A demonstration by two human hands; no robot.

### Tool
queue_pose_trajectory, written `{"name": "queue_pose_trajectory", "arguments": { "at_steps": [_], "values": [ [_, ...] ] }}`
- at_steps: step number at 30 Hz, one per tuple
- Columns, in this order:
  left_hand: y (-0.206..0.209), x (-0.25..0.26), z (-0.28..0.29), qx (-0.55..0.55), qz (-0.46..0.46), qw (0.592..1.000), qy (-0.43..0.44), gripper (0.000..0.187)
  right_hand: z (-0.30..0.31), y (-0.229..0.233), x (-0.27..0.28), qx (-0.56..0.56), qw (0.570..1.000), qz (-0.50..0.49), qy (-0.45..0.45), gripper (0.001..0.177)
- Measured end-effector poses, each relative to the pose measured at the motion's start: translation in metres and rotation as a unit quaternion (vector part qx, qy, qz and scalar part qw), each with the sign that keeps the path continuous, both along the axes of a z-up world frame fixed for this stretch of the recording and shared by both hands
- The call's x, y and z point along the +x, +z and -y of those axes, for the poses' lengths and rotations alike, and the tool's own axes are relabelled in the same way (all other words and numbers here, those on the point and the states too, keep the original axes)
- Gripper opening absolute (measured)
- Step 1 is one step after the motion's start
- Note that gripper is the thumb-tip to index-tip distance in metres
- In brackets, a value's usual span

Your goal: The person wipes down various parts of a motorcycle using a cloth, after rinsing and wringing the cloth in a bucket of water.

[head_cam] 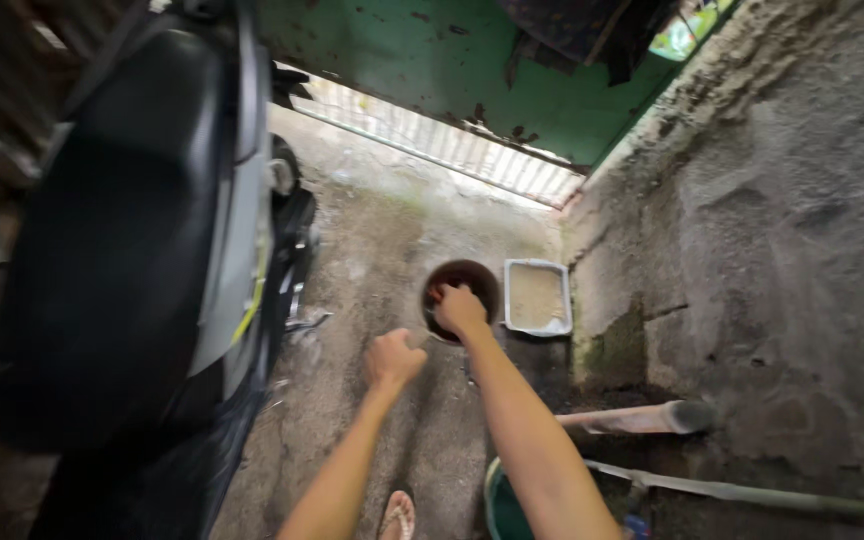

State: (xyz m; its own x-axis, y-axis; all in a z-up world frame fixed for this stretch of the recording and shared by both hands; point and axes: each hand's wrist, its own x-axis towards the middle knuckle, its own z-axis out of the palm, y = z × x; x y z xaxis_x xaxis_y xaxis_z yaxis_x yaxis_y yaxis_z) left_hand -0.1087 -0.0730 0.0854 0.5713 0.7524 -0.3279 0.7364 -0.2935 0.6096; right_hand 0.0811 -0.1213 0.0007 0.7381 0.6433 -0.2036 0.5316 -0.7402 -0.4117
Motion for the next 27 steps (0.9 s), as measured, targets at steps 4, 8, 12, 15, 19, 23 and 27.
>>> {"name": "queue_pose_trajectory", "arguments": {
  "at_steps": [4,8,12,15,19,23,27],
  "values": [
    [0.006,-0.056,0.022,-0.026,0.008,0.999,-0.02,0.03,0.025,-0.032,-0.035,-0.043,0.998,-0.005,0.04,0.033],
    [-0.012,-0.125,0.052,-0.04,0.0,0.999,-0.007,0.029,0.05,-0.04,-0.084,0.031,0.998,-0.016,-0.046,0.041],
    [-0.036,-0.191,0.077,-0.037,-0.041,0.998,-0.024,0.034,0.067,-0.036,-0.146,0.247,0.953,-0.039,-0.173,0.04],
    [-0.057,-0.231,0.093,-0.056,-0.057,0.997,-0.001,0.035,0.082,-0.066,-0.183,0.298,0.913,-0.194,-0.201,0.046],
    [-0.083,-0.269,0.099,-0.091,-0.079,0.991,0.065,0.037,0.08,-0.102,-0.221,0.343,0.902,-0.255,-0.064,0.045],
    [-0.142,-0.29,0.108,-0.049,-0.075,0.995,0.041,0.033,0.092,-0.126,-0.254,0.292,0.941,-0.17,-0.034,0.038],
    [-0.229,-0.296,0.109,-0.096,-0.074,0.99,0.078,0.038,0.111,-0.176,-0.273,0.183,0.954,-0.231,-0.047,0.033]
  ]
}}
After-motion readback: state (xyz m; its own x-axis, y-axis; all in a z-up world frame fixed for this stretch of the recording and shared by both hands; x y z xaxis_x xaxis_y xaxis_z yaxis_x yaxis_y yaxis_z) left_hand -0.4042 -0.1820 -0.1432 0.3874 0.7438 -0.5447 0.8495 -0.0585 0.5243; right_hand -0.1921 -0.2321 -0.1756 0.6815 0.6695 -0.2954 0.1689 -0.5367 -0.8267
